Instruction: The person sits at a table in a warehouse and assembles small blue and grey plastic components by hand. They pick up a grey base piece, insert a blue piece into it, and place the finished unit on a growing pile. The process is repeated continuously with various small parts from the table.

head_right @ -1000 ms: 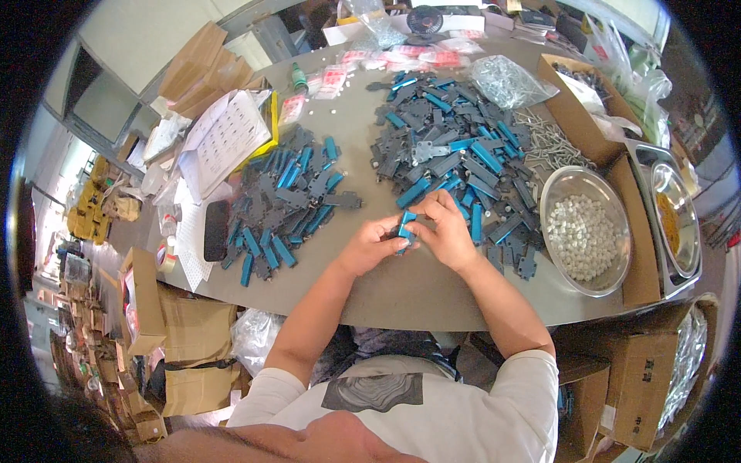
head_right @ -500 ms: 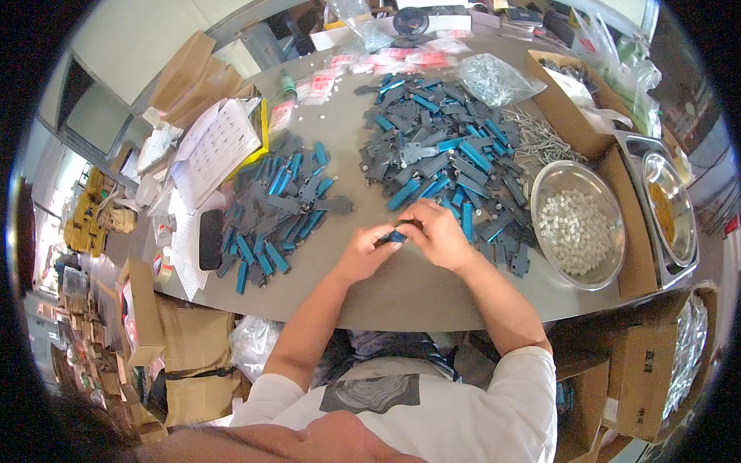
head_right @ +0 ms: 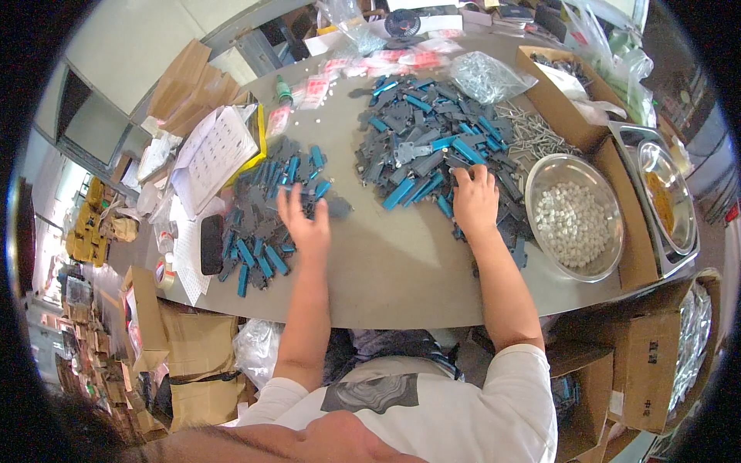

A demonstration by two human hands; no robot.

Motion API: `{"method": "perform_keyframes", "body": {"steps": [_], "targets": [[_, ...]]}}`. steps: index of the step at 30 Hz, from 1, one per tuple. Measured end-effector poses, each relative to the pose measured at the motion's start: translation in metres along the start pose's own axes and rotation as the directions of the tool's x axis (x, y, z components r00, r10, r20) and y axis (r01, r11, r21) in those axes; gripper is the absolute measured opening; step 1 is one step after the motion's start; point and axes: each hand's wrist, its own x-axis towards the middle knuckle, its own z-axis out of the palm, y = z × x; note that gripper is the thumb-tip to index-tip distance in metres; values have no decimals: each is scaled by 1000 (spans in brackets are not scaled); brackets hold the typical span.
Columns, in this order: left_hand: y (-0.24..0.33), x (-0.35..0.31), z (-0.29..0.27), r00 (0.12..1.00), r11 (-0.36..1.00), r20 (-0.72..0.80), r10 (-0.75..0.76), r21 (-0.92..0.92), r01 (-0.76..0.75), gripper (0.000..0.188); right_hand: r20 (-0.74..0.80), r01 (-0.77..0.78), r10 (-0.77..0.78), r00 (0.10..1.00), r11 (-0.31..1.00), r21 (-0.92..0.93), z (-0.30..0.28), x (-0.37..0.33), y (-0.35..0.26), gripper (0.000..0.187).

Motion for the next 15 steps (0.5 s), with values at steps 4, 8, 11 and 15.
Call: {"method": "perform_keyframes", "body": {"steps": [4, 8, 11, 15], "targets": [[29, -15, 12, 934, 985, 313, 172, -35, -170, 43, -57, 15, -15, 998, 1000, 7, 1, 2, -3, 29], [31, -16, 40, 853, 982, 488, 186, -63, -178, 35, -183, 46, -32, 983, 997, 69, -4, 6, -8, 27], [24, 3, 64, 869, 987, 477, 128, 24, -159, 35, -240, 82, -36, 970, 979, 185, -13, 7, -15, 21], [11, 11, 81, 855, 996, 513, -79, 81, 44, 54, -331, 203, -76, 941, 907, 369, -21, 7, -24, 19]]}}
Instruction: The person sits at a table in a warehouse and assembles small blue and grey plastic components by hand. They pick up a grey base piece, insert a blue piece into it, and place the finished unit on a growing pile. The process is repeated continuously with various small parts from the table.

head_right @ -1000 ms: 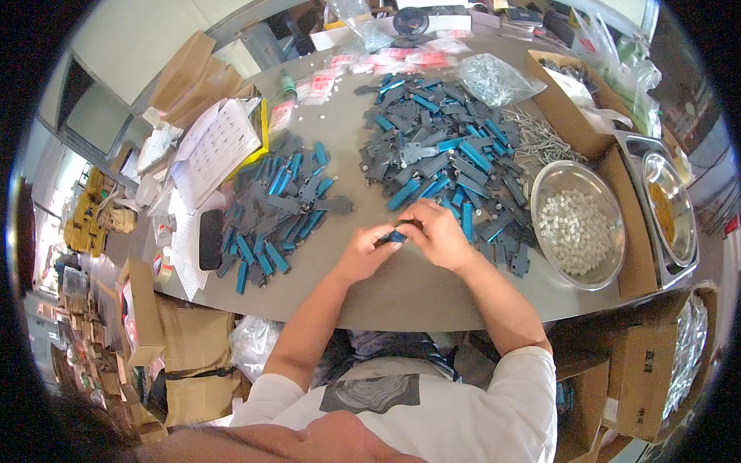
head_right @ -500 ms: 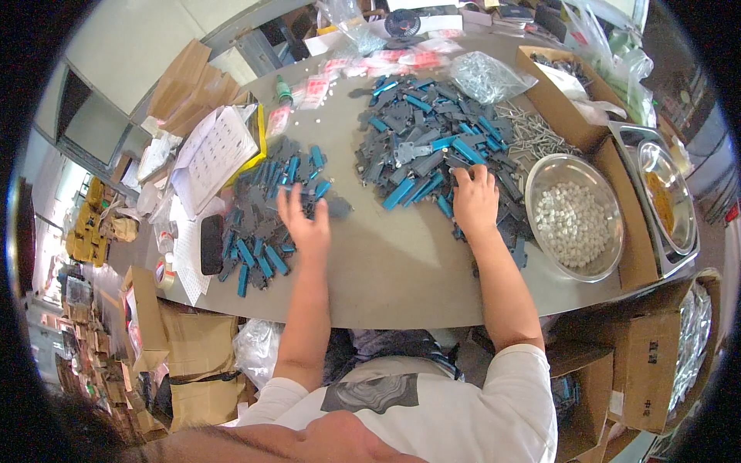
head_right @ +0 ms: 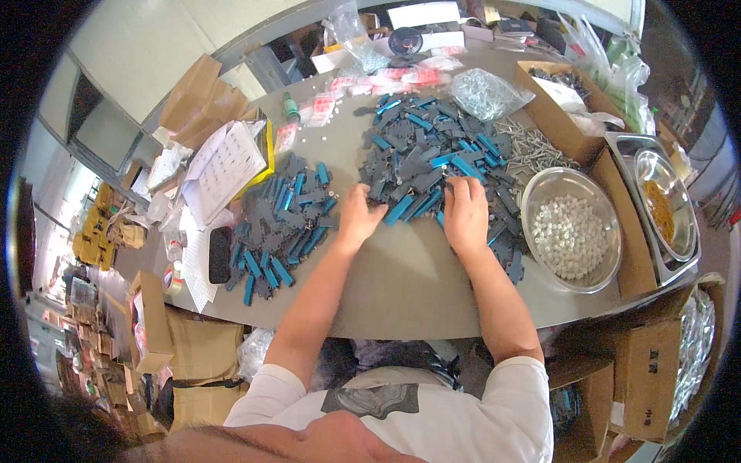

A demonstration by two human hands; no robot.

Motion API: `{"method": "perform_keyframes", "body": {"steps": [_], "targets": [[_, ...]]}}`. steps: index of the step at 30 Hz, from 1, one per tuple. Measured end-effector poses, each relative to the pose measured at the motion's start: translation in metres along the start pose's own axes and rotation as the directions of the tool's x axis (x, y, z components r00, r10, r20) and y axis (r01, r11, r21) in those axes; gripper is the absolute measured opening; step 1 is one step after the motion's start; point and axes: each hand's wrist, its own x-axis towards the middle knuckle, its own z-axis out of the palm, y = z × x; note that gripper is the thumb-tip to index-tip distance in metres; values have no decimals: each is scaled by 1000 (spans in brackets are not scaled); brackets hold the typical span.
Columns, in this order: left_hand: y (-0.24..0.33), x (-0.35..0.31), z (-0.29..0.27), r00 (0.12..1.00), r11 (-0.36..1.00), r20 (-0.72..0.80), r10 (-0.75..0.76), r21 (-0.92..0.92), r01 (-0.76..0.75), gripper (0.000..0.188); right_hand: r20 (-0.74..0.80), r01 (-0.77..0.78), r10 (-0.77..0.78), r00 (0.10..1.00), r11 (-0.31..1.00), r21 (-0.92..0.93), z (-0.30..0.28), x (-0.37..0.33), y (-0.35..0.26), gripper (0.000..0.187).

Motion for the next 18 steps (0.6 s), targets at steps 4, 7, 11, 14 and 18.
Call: {"method": "perform_keyframes", "body": {"steps": [4, 7, 11, 14, 18], "targets": [[18, 0, 5, 995, 996, 65, -80, -42, 82, 62, -35, -28, 34, 999, 986, 162, 1, -2, -6, 18], [16, -5, 0, 991, 996, 131, -32, -73, 42, 61, 46, -180, 174, 984, 943, 281, 3, -6, -6, 17], [20, -22, -16, 971, 990, 198, -132, -32, 141, 60, 145, -384, 356, 923, 835, 394, 15, -15, 3, 19], [25, -32, -13, 997, 995, 78, -19, 103, 11, 52, 313, -553, 481, 819, 514, 655, 18, -16, -7, 18], [26, -18, -11, 979, 963, 154, 135, 214, -167, 23, 520, -661, 493, 698, 163, 732, 24, -20, -6, 12]]}}
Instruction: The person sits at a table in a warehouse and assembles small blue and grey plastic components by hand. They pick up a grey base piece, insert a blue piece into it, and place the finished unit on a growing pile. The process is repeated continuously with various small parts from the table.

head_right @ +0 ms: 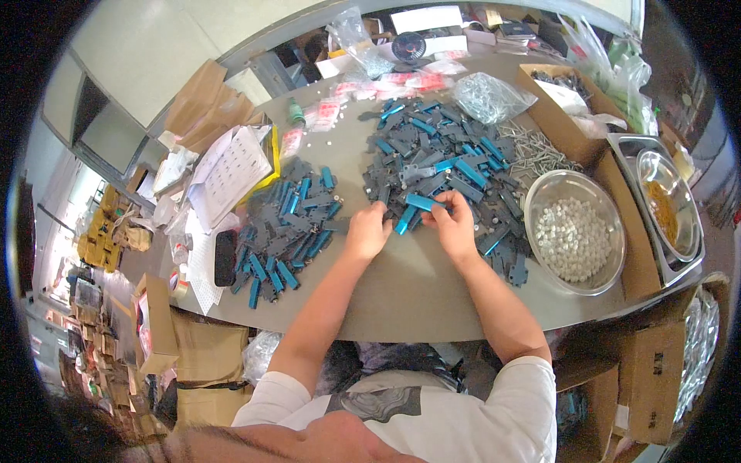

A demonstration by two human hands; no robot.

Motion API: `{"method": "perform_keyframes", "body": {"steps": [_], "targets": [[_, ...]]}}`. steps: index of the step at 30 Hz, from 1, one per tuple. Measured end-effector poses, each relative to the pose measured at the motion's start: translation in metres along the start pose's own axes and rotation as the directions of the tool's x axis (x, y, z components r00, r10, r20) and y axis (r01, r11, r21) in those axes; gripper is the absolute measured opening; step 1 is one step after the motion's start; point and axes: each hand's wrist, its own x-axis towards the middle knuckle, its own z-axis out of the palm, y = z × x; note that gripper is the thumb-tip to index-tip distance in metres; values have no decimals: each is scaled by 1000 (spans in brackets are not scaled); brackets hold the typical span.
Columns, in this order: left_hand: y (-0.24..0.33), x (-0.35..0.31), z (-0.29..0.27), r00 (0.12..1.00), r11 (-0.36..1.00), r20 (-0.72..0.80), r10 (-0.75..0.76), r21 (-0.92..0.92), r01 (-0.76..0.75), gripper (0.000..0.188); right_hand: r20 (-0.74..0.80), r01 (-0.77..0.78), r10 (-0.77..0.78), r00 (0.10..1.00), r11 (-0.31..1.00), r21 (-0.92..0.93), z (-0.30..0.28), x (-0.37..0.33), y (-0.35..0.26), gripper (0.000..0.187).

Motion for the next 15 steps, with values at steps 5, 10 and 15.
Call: {"method": "perform_keyframes", "body": {"steps": [5, 10, 15], "targets": [[11, -11, -31, 971, 1000, 236, -28, 11, 26, 20, 174, -377, 338, 925, 758, 533, -9, -6, -11, 13], [-9, -30, -40, 873, 646, 480, -89, -640, 417, 48, 364, -524, 380, 850, 676, 518, 3, -19, -10, 24], [6, -33, -24, 945, 399, 322, -59, -860, 318, 64, 314, -459, 364, 877, 826, 328, 17, -31, 7, 23]]}}
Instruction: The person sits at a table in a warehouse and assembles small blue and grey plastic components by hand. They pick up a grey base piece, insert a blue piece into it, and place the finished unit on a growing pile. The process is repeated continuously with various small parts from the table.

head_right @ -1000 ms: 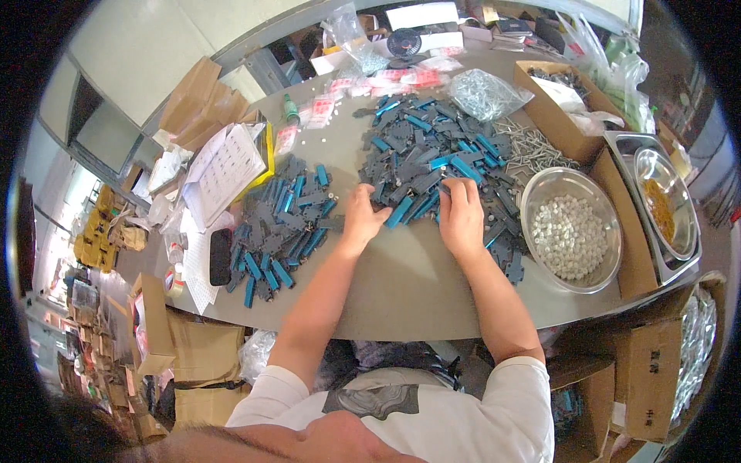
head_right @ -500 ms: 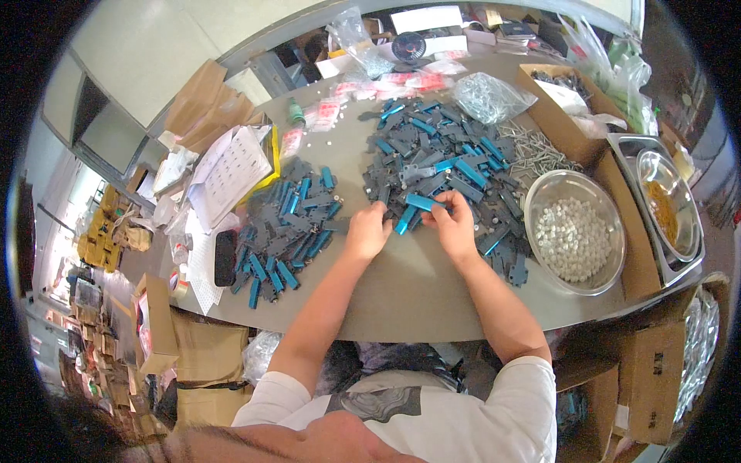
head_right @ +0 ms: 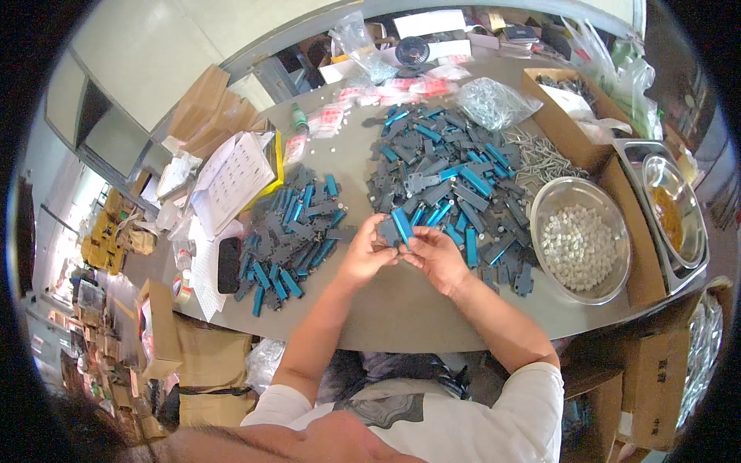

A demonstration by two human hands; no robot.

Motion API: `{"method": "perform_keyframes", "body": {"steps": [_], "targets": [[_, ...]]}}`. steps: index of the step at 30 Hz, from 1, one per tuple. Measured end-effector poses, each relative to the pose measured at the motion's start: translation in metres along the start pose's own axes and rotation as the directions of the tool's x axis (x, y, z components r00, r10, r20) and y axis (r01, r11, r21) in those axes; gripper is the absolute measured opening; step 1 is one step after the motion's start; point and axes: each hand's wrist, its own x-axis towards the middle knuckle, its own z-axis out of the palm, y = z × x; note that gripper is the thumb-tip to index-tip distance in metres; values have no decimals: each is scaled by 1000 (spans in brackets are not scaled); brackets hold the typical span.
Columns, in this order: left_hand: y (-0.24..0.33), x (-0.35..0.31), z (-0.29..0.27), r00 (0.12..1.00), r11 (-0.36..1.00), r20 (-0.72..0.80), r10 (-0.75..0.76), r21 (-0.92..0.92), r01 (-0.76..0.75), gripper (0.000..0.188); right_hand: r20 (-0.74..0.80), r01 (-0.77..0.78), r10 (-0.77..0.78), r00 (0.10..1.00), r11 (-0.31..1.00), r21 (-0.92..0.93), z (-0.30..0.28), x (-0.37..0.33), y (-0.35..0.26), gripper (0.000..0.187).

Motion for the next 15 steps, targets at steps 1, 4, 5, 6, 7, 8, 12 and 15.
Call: {"method": "perform_keyframes", "body": {"steps": [1, 4, 5, 6, 7, 8, 12, 15], "targets": [[2, 0, 8, 999, 999, -45, 14, -30, -15, 60, -29, 41, -45, 999, 992, -117, 2, 1, 4, 21], [-20, 8, 10, 990, 991, -38, 133, 23, -133, 57, -9, 155, -172, 985, 905, -396, 5, 1, 7, 19], [-22, 5, 11, 985, 980, -66, 162, 125, -153, 57, -22, 188, -218, 976, 884, -428, 5, 1, 8, 18], [-23, 4, 12, 983, 977, -57, 175, 135, -166, 57, -2, 203, -232, 973, 858, -471, 3, 2, 9, 18], [-23, 2, 12, 982, 974, -50, 183, 146, -174, 57, 17, 214, -240, 971, 832, -511, 1, 3, 12, 18], [-24, 0, 12, 981, 971, -44, 191, 157, -182, 57, 37, 225, -246, 969, 805, -549, 0, 4, 14, 19], [-31, -2, 16, 971, 974, -92, 221, -34, -225, 56, 46, 225, -248, 968, 768, -600, 3, 5, 18, 18], [-34, -3, 16, 972, 975, -110, 208, -54, -215, 55, 45, 236, -261, 964, 768, -595, 4, 5, 20, 17]]}}
